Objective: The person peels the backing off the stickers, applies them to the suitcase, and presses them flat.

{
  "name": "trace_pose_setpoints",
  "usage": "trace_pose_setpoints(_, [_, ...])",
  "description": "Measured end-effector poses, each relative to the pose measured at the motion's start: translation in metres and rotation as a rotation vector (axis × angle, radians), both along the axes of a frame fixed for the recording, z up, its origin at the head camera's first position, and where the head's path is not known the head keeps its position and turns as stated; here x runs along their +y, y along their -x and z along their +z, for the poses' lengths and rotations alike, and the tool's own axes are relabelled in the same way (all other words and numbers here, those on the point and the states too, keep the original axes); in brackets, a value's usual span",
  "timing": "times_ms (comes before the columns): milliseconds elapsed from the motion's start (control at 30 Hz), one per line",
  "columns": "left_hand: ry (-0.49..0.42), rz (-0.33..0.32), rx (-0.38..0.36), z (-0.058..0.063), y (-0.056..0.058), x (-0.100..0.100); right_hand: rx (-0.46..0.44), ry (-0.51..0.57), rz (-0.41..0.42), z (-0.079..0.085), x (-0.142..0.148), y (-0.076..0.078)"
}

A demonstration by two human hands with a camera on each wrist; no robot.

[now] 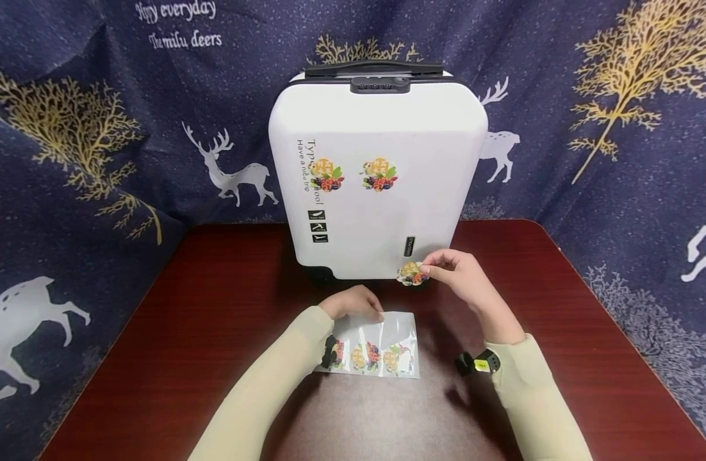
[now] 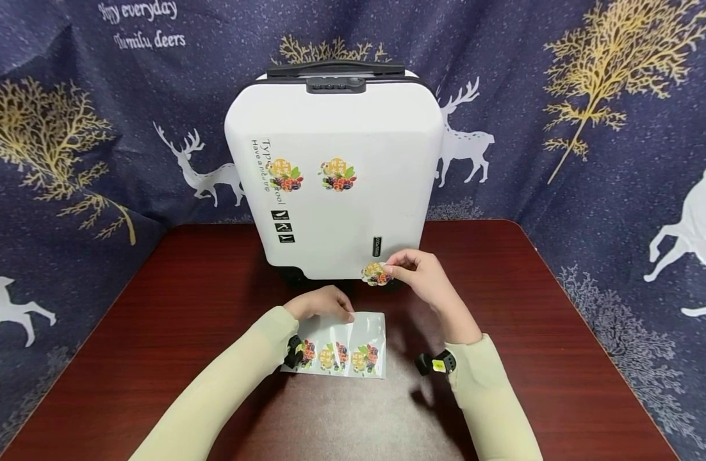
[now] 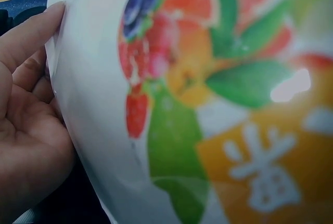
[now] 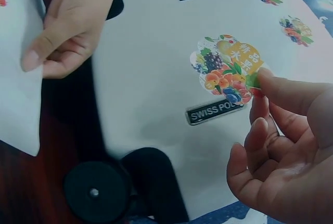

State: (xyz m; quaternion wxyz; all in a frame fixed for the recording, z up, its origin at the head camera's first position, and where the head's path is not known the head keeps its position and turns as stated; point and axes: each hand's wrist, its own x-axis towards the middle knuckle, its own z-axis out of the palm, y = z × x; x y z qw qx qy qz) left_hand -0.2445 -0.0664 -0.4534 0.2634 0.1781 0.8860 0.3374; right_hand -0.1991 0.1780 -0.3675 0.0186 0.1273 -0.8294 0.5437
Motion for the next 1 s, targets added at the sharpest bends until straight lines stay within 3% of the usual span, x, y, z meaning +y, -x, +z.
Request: trace_pose_setpoints(1000, [-0.007, 0.002, -0.010, 0.001, -0.001, -0.001, 0.174, 0.054, -0.113, 0.054, 0.004, 0.009])
